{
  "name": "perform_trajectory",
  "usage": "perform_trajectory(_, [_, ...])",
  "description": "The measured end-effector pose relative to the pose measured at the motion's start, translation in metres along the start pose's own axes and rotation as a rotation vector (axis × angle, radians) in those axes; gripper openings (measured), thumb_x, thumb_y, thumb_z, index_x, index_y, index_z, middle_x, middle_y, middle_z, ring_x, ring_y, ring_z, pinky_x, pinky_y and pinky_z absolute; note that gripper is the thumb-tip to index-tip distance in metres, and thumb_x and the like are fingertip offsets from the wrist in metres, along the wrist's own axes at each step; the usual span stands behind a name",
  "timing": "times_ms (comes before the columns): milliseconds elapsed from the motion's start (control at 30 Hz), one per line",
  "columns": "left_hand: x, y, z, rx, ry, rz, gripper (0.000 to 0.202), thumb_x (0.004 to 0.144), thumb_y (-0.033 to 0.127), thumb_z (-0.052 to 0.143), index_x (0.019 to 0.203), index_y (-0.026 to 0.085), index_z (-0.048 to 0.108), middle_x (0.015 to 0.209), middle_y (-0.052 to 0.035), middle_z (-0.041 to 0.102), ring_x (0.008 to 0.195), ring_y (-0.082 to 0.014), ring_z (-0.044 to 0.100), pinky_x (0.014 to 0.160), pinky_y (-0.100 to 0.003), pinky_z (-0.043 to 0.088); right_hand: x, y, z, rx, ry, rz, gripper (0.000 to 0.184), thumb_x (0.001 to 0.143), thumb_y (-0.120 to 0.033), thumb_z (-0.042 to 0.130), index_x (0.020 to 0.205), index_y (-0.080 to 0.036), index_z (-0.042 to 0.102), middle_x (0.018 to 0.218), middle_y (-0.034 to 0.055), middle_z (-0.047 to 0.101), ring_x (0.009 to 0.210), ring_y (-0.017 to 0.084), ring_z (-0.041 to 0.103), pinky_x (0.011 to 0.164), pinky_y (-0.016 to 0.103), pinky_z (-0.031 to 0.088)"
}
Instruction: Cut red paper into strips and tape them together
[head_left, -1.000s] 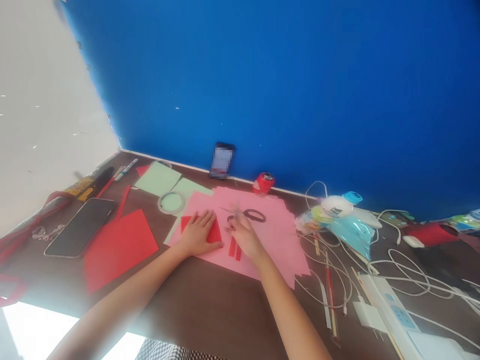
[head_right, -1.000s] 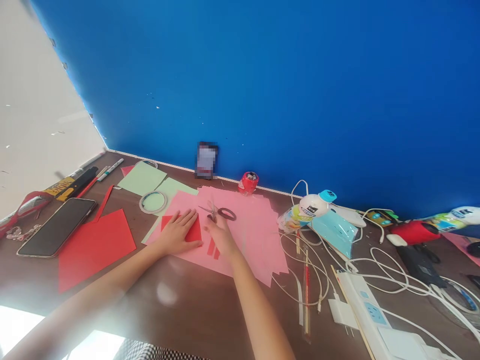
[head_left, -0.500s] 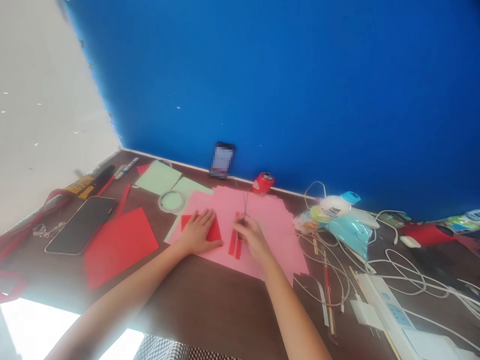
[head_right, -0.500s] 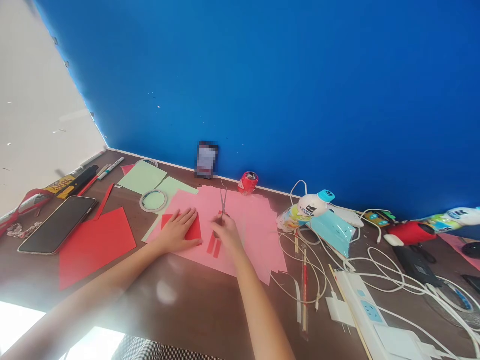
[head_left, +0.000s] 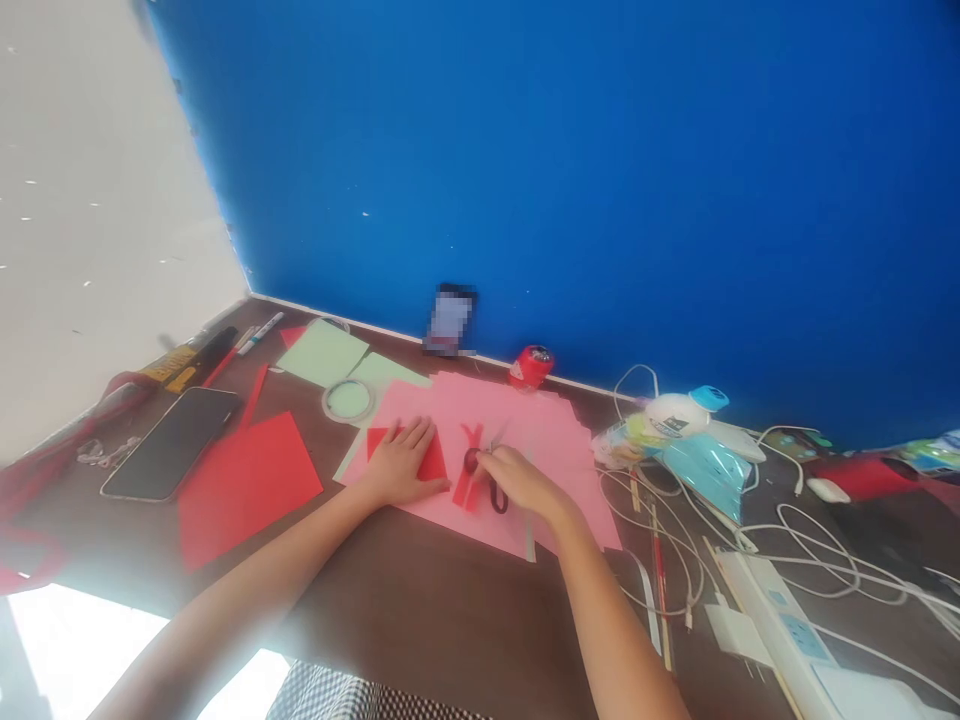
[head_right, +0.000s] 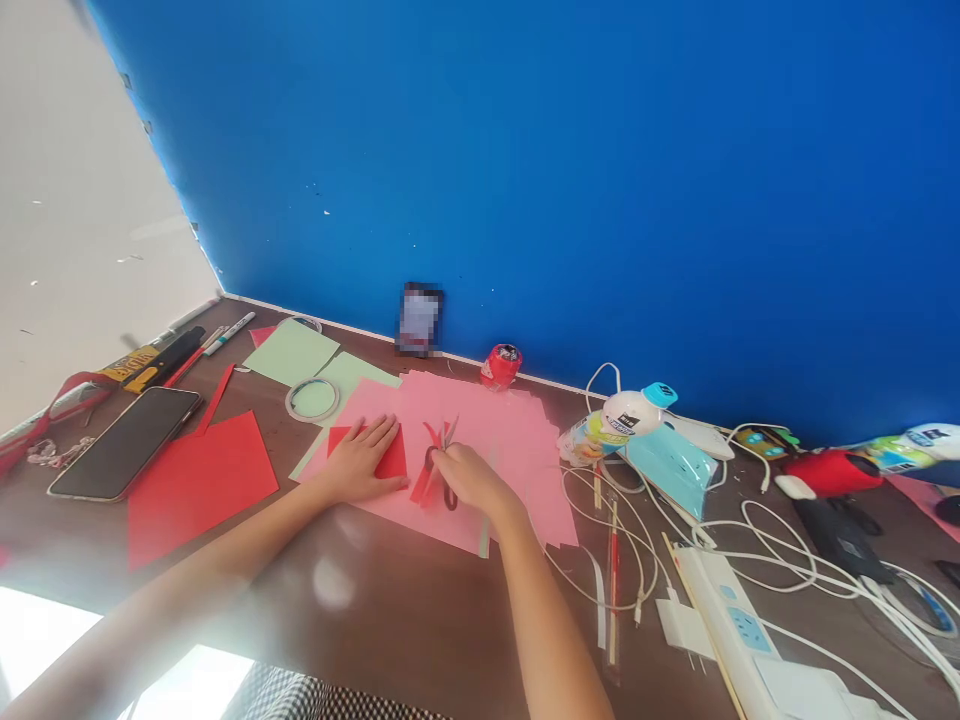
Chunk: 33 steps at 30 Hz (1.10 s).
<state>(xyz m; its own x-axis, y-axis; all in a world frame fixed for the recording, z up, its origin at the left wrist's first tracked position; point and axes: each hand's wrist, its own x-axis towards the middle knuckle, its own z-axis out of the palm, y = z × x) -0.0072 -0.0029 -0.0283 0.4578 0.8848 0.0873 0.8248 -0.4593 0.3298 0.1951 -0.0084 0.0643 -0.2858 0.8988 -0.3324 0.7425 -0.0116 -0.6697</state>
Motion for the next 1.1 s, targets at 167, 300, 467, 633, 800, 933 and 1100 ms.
perform_trajectory(167, [0.000,0.001,-0.002,0.010,-0.011,-0.001,0.086,0.077,0.065,0.032,0.141,0.014,0.008,0.147,-0.0072,0.015,0.135,-0.0249,0.009,0.110,-0.043,0.003,0.006,-0.005,0.003,-0.093,0.167,-0.073,0.046,0.090,-0.045,0.026,0.096,-0.016,0.062,0.087,0.0103,0.065,0.077,0.022,0.060,0.067,0.031,0.044])
perform_trajectory(300, [0.000,0.002,-0.003,0.019,-0.016,0.008,0.083,0.078,0.062,0.032,0.141,0.013,0.010,0.147,-0.0080,0.016,0.136,-0.0230,0.009,0.110,-0.042,0.002,0.010,-0.002,0.006,-0.112,0.248,-0.242,0.039,0.091,-0.037,0.028,0.116,-0.021,0.054,0.111,0.0098,0.060,0.101,0.024,0.056,0.084,0.037,0.044])
perform_trajectory(467, [-0.001,0.003,-0.004,0.016,0.015,0.019,0.083,0.078,0.062,0.031,0.140,0.011,0.012,0.146,-0.0100,0.018,0.136,-0.0217,0.010,0.110,-0.042,0.002,0.008,0.013,0.021,-0.207,0.225,-0.533,0.036,0.087,-0.016,0.035,0.116,-0.024,0.056,0.122,0.0043,0.055,0.113,0.021,0.049,0.095,0.039,0.041])
perform_trajectory(633, [-0.001,0.004,-0.004,0.014,0.047,0.028,0.081,0.079,0.061,0.030,0.140,0.011,0.015,0.145,-0.0107,0.022,0.135,-0.0216,0.012,0.110,-0.042,0.003,-0.001,0.022,0.037,-0.269,0.134,-0.623,0.036,0.086,-0.012,0.036,0.116,-0.022,0.054,0.114,0.0075,0.061,0.101,0.020,0.057,0.083,0.036,0.050])
perform_trajectory(800, [-0.002,0.003,-0.005,0.022,0.042,0.020,0.083,0.077,0.064,0.031,0.139,0.011,0.017,0.145,-0.0111,0.022,0.135,-0.0226,0.013,0.110,-0.043,0.004,-0.006,0.021,0.040,-0.377,0.169,-0.702,0.030,0.088,-0.015,0.037,0.112,-0.019,0.055,0.115,0.0099,0.059,0.106,0.023,0.054,0.086,0.040,0.050])
perform_trajectory(933, [-0.002,0.003,-0.005,0.047,0.065,-0.015,0.083,0.075,0.065,0.033,0.140,0.016,0.018,0.145,-0.0090,0.021,0.135,-0.0251,0.013,0.108,-0.049,-0.004,0.000,0.021,0.044,-0.462,0.231,-0.775,0.035,0.087,-0.009,0.032,0.114,-0.017,0.053,0.114,0.0129,0.058,0.110,0.025,0.051,0.087,0.044,0.049])
perform_trajectory(1100, [-0.002,0.003,-0.004,0.046,0.066,-0.020,0.082,0.076,0.065,0.032,0.140,0.018,0.015,0.146,-0.0070,0.019,0.135,-0.0249,0.011,0.107,-0.050,-0.006,0.019,0.029,0.047,-0.484,0.271,-0.810,0.036,0.085,-0.007,0.034,0.116,-0.015,0.051,0.116,0.0142,0.056,0.112,0.026,0.049,0.089,0.048,0.046])
